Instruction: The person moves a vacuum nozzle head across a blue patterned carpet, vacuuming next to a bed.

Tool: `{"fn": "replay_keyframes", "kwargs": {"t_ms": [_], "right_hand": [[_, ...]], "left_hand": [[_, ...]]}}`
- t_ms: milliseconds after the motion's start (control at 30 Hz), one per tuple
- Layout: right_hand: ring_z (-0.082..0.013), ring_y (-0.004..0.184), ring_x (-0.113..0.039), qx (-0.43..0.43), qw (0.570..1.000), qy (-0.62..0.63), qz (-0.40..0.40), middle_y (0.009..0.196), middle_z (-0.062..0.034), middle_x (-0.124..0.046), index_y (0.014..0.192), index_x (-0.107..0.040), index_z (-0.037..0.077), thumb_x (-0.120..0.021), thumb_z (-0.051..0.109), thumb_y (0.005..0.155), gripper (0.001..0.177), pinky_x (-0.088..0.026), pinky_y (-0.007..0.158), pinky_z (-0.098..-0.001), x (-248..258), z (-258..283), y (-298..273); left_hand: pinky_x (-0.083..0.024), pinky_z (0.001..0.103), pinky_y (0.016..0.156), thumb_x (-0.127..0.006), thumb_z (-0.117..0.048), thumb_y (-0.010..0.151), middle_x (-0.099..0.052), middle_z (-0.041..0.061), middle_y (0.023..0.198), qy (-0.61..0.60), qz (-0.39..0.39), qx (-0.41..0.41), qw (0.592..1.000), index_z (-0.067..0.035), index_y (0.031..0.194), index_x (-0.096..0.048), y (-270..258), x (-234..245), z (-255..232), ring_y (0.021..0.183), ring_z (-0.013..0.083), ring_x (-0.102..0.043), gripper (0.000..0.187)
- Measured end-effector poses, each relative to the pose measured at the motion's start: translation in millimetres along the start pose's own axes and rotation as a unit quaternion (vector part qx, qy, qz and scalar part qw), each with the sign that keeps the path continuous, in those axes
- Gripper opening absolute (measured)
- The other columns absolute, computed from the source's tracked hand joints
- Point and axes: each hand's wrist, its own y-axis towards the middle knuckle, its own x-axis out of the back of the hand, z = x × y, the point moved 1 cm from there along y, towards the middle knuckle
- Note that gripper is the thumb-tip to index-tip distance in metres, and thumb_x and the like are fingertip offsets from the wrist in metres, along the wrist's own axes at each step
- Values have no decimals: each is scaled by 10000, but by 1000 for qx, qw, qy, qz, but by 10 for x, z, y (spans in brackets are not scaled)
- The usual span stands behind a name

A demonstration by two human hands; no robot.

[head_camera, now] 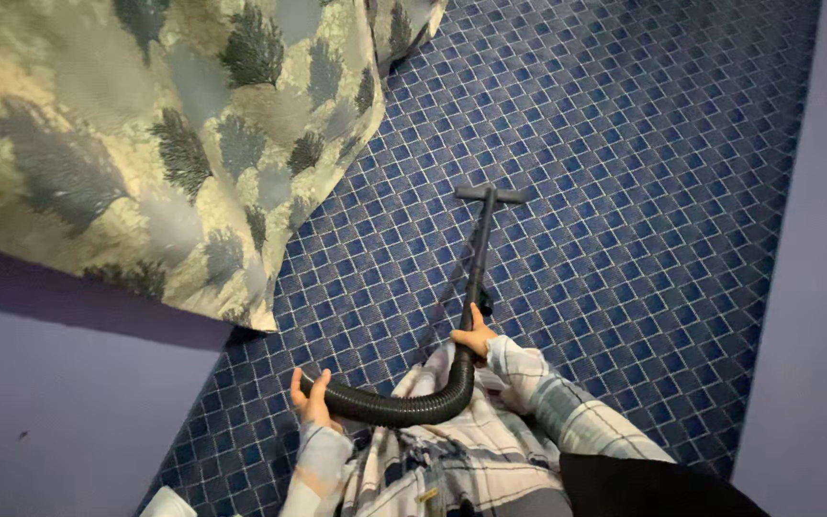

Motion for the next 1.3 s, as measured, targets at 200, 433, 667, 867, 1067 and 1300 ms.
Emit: {"fn": "replay_keyframes", "kwargs": {"t_ms": [200,433,667,867,1067,1300], "right_hand": [[-237,599,-665,10,997,76,19,982,-186,-716,1640,86,236,-791,239,782,1227,-572,530,-413,-773,-35,-175],[-251,563,-651,-48,999,-22,-12,974,-198,-706,1649,82,241,-778,281,783,1221,-543,493,-431,-1097,-5,-298],[-286,788,-658,-17,997,77,17,1184,-218,-607,1641,102,230,-840,158,711,1326,-588,627,-441,-1113,109,-182],[-296,819,-658,-1,989,144,40,1165,-226,-614,1637,142,214,-821,147,705,1342,-582,677,-426,-970,234,286],[-306,850,-659,-5,993,113,20,1146,-233,-621,1633,182,199,-802,136,699,1358,-576,727,-412,-671,566,731],[-310,901,-675,69,997,-48,0,1195,-245,-630,1627,135,102,-885,193,657,1411,-589,751,-398,-119,934,1257]], "left_hand": [[-568,381,601,-770,-105,776,-621,50,1097,-22,15,16,1000,-288,1485,-460,265,567,-357,775,212,-635,795],[-595,368,634,-765,-93,795,-603,87,1107,-57,10,15,998,-285,1494,-429,219,827,-600,803,208,-645,800],[-595,362,648,-766,-103,781,-604,76,1197,-31,-15,28,999,-295,1502,-428,191,654,-641,843,207,-654,818],[-570,379,632,-785,-127,776,-597,97,1216,-9,-33,26,999,-316,1503,-428,447,458,-392,833,226,-622,831],[-585,432,653,-792,-114,747,-565,79,1214,6,-76,49,996,-348,1504,-379,712,-42,-315,882,241,-625,893],[-596,395,729,-824,-188,767,-543,142,1299,102,-67,55,991,-304,1565,-323,687,-564,-201,980,286,-648,950]]}}
